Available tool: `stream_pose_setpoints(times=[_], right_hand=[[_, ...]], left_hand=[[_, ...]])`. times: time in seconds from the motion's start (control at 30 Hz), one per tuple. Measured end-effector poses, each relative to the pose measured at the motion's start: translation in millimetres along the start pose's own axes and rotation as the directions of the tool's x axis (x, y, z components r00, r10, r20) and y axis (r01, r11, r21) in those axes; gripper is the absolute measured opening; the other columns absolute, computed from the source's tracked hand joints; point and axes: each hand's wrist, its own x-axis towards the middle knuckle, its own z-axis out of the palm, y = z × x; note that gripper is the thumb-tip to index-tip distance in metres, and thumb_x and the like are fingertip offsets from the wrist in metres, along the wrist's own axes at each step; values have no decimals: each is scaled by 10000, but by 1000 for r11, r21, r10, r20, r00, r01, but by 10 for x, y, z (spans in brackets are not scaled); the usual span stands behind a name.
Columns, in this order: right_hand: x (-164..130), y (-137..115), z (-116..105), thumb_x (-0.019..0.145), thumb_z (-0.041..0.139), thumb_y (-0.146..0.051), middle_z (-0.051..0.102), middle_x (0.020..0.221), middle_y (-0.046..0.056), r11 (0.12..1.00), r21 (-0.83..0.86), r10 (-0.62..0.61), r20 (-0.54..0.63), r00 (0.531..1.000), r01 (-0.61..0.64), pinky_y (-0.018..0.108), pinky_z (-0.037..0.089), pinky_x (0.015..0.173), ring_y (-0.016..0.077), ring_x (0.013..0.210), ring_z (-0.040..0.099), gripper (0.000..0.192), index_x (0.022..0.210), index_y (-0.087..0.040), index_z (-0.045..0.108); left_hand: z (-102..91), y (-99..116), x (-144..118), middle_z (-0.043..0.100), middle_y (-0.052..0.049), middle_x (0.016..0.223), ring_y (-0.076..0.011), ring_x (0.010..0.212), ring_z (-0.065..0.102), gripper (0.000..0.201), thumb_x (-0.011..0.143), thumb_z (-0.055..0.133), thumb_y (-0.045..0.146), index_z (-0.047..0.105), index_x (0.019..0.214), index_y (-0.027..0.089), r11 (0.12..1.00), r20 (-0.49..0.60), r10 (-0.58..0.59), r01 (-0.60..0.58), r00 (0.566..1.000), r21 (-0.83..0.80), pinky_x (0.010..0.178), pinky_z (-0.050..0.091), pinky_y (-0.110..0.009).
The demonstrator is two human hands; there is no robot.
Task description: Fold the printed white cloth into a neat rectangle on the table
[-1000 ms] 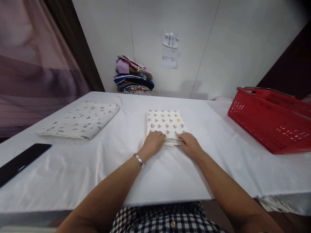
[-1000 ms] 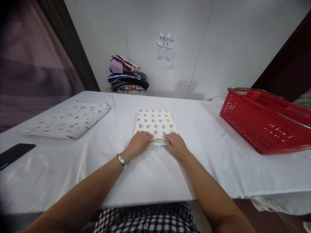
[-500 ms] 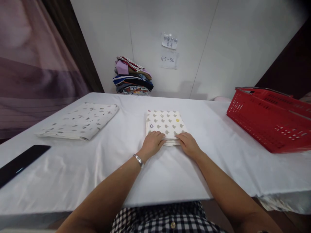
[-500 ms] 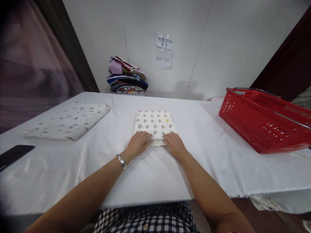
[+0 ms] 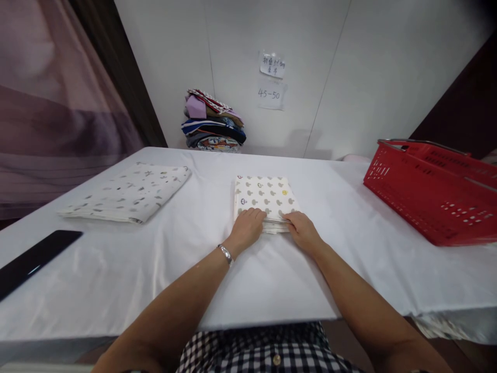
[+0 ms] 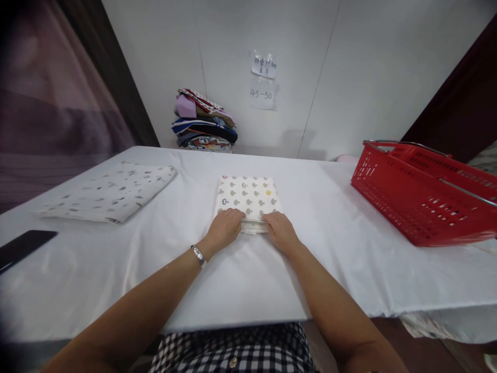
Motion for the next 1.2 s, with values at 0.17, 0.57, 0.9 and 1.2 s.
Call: stream_pose_setpoints(times=[0.17, 0.57, 0.9, 1.2], right_hand=[[-4, -83, -74, 861, 436, -133, 626, 1010, 73, 1000, 8, -27, 88, 996, 26, 372, 422, 819, 210, 944, 532, 260, 1080, -201, 560], [24, -71, -99, 874, 490, -226, 603, 1047, 87, 1000, 0, -30, 174, 984, 31, 380, 409, 825, 225, 959, 512, 244, 1102, -193, 570], [2, -62, -19, 886, 424, -141, 615, 1011, 91, 996, -72, -45, 90, 995, 52, 347, 416, 795, 211, 923, 520, 259, 1088, -167, 584], [8, -62, -21, 892, 456, -215, 615, 1008, 87, 997, -55, -55, 89, 994, 60, 369, 416, 794, 219, 927, 521, 234, 1087, -183, 581]], left_hand=[[-49, -23, -54, 577, -55, 924, -205, 873, 510, 315, 790, 389, 25, 522, 1014, 203, 999, 23, 31, -30, 999, -44, 741, 379, -356], [-82, -53, -84, 577, -44, 947, -205, 888, 506, 160, 851, 531, 255, 536, 1003, 204, 991, 9, 62, -60, 998, -123, 750, 386, -349], [-66, -70, -74, 579, -48, 952, -207, 896, 514, 165, 857, 541, 296, 551, 998, 209, 991, 27, 54, -50, 998, -123, 749, 391, -347], [-42, -60, -50, 570, -47, 882, -193, 842, 505, 149, 904, 446, 260, 573, 906, 184, 995, -4, 50, -50, 999, -89, 710, 371, -332]])
